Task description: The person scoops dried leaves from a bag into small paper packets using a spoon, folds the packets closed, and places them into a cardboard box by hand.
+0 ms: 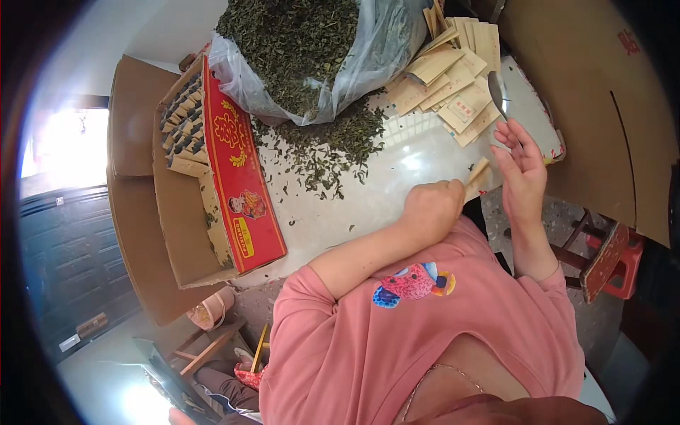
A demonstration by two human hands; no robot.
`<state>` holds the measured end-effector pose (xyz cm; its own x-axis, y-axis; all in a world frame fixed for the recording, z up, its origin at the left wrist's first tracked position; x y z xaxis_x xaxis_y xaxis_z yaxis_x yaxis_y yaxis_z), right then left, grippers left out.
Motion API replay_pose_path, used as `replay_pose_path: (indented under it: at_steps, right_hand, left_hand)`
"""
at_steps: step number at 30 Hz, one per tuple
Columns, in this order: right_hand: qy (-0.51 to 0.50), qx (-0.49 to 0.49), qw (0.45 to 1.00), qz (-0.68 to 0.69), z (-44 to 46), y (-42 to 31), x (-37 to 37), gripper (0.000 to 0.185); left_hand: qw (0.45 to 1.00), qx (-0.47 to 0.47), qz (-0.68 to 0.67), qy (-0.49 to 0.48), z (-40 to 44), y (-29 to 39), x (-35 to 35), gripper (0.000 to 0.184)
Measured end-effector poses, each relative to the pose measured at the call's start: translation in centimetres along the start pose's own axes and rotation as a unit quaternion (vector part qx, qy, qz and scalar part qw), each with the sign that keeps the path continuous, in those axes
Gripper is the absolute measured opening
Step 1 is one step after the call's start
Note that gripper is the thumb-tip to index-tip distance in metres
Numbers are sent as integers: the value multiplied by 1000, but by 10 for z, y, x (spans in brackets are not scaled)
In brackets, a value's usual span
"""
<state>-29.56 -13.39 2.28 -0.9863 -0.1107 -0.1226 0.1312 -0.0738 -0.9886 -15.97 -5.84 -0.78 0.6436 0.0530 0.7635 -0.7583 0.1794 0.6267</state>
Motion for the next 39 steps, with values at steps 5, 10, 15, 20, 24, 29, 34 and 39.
replay_pose_path:
  at_steps: [5,10,15,20,24,29,34,39]
  right_hand:
    - [-5,-2,1000,24,0,4,-2,51]
    - [-15,-7,1000,15,-5,10,-9,52]
    - [-39,-24,999,16,-11,19,-26,52]
    - [-73,-27,997,11,-17,21,-45,51]
    - [-65,-26,997,18,-19,20,-43,52]
    - [-60,-43,997,-6,-20,28,-34,52]
    - [-70,-46,996,-1,-20,31,-40,52]
    - [-81,-59,995,7,-20,33,-47,52]
  left_hand:
    - [992,75,91,44,-17,-47,44,16]
    - [973,150,152,85,-61,-90,108,13]
    - [988,142,-14,55,-82,-74,119,11]
    - [999,-19,-39,29,-63,-38,77,14]
    - [995,-42,93,-2,-61,-64,73,19]
    - [988,47,125,76,-68,-90,134,17]
    - [999,36,-32,-6,-100,-81,137,14]
    - [994,20,105,-13,-108,-93,136,11]
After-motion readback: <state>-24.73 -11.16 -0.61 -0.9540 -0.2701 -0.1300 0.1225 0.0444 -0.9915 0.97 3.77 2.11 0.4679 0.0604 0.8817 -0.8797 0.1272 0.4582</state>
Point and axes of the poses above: each hand's wrist, its own z-axis towards the middle knuckle, its own x-axis out of the back of the hand, y = z × x, the point moved 6 cm from there along z, towards the middle knuckle, and after that the axes turned 3 degrees about y, right-handed, at the moved point
